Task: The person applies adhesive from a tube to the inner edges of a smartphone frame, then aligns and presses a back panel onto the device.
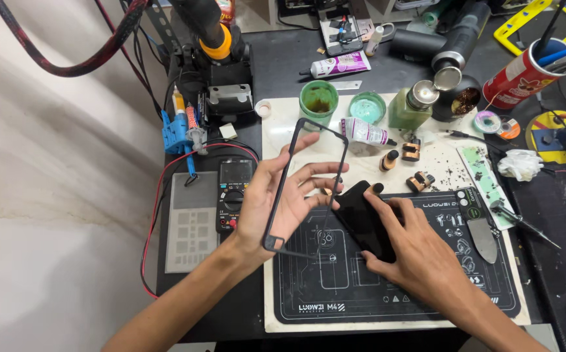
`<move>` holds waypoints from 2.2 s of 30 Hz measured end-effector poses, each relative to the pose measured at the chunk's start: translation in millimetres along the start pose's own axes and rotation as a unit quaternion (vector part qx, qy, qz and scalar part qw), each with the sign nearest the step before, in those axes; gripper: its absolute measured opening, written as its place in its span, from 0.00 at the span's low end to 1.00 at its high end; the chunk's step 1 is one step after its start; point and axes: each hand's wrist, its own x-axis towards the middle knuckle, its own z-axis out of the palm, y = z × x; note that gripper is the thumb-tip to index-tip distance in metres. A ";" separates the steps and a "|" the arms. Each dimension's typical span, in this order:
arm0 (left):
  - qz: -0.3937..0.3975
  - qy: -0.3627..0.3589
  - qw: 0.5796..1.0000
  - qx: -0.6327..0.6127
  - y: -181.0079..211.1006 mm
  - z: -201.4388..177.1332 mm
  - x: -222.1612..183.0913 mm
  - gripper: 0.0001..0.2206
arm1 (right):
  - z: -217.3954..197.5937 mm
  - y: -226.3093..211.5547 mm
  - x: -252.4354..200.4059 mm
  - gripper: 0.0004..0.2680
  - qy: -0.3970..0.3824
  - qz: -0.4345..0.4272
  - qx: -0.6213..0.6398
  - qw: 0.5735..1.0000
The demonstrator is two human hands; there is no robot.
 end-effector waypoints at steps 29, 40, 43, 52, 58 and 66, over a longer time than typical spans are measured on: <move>-0.193 -0.058 0.969 -0.140 -35.1 51.8 -31.9 0.29 | -64.1 32.6 12.8 0.22 0.039 -0.036 0.322 0.945; -0.200 -0.038 0.967 -0.152 -42.3 62.9 -31.6 0.30 | -59.5 62.4 -16.3 0.16 -0.079 0.033 0.520 0.850; -0.201 -0.039 0.968 -0.146 -43.1 62.2 -29.0 0.29 | -54.1 67.1 -18.5 0.16 -0.091 -0.012 0.549 0.831; -0.222 -0.036 0.961 -0.164 -49.9 63.3 -16.5 0.29 | -60.7 59.1 -9.3 0.14 -0.058 0.026 0.535 0.843; -0.248 -0.042 0.959 -0.127 -65.6 61.1 -10.7 0.30 | -54.3 63.1 -13.7 0.07 -0.042 0.043 0.547 0.835; -0.302 -0.069 0.945 -0.106 -93.6 53.0 -1.4 0.29 | -37.6 84.7 -20.8 0.10 -0.034 0.026 0.525 0.850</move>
